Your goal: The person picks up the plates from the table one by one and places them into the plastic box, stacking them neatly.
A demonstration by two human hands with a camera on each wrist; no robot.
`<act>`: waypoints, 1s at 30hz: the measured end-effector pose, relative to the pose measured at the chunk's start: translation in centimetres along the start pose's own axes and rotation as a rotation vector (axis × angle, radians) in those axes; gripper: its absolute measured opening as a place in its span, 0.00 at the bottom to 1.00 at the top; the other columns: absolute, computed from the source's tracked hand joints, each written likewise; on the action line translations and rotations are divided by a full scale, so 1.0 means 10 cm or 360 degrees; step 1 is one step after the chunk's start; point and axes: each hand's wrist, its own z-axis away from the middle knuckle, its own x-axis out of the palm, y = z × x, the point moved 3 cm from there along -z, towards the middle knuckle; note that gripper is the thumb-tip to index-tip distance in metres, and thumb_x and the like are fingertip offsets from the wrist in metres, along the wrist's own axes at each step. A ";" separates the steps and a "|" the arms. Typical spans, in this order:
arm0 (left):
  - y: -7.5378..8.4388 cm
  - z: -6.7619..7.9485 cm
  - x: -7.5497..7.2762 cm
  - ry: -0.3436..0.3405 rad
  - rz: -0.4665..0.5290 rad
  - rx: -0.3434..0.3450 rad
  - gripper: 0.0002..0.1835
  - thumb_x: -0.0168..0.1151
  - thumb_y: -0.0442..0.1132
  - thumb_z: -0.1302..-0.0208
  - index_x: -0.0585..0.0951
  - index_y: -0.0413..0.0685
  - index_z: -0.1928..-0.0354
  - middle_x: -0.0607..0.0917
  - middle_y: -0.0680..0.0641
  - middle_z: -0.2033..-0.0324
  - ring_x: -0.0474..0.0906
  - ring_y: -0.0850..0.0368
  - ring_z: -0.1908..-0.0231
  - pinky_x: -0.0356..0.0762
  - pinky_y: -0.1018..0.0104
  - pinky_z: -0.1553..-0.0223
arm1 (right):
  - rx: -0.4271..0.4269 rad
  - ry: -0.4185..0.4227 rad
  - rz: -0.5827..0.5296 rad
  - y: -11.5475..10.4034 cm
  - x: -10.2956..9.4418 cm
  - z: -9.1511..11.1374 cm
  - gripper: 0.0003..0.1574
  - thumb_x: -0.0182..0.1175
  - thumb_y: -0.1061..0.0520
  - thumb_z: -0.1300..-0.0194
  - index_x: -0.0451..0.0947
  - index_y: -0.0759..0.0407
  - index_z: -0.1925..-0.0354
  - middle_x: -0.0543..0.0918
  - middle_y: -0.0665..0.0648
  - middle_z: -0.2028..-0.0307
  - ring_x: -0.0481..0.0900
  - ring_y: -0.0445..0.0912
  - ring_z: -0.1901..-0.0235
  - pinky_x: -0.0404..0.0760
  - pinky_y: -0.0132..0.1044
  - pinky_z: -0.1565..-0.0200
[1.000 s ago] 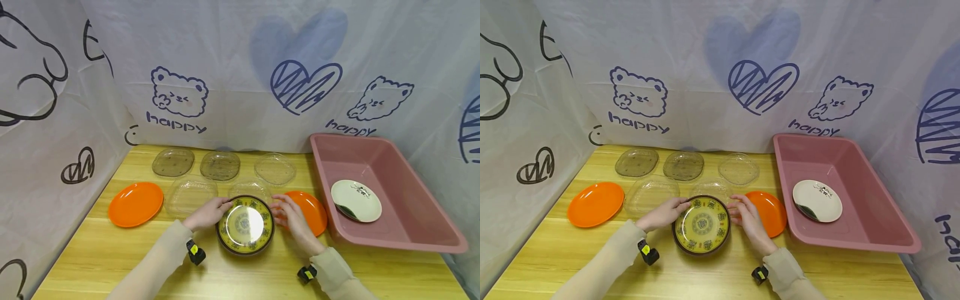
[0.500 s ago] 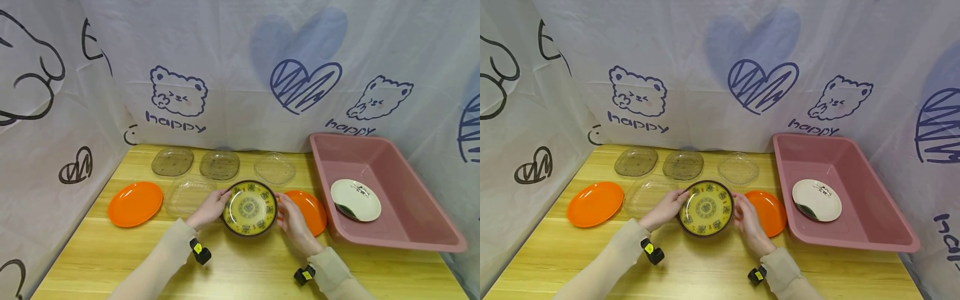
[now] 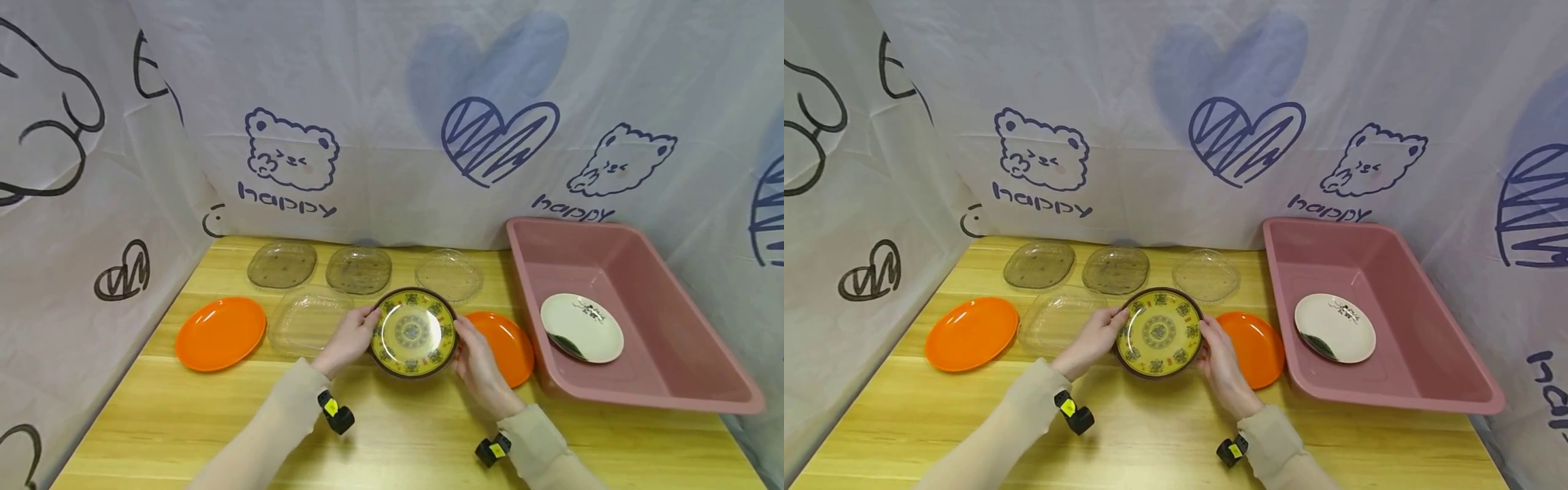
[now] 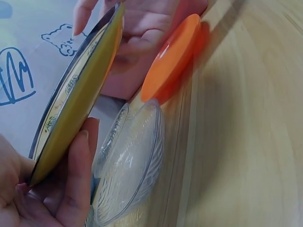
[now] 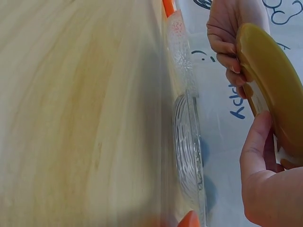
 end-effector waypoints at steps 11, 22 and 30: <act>0.03 0.01 0.11 0.0082 0.0143 -0.0025 0.21 0.42 0.42 0.19 0.81 0.34 0.48 0.78 0.47 0.75 0.70 0.62 0.79 0.71 0.70 0.77 | -0.0039 0.0110 -0.0005 0.01 0.01 -0.03 0.30 0.42 0.51 0.19 0.57 0.55 0.24 0.80 0.52 0.52 0.84 0.40 0.62 0.87 0.33 0.60; 0.08 0.00 0.24 0.0112 0.0266 0.0003 0.22 0.43 0.42 0.19 0.76 0.33 0.37 0.85 0.36 0.63 0.79 0.62 0.71 0.81 0.71 0.67 | -0.0095 0.0210 -0.0005 0.00 0.00 -0.02 0.31 0.40 0.58 0.20 0.53 0.59 0.23 0.78 0.62 0.43 0.84 0.39 0.56 0.87 0.34 0.53; 0.07 0.00 0.30 0.0082 0.0316 -0.0004 0.23 0.41 0.44 0.19 0.75 0.36 0.35 0.85 0.40 0.65 0.79 0.63 0.71 0.81 0.71 0.64 | -0.0108 0.0269 -0.0022 0.01 -0.05 -0.03 0.30 0.40 0.59 0.21 0.55 0.61 0.24 0.80 0.55 0.50 0.84 0.39 0.59 0.86 0.32 0.55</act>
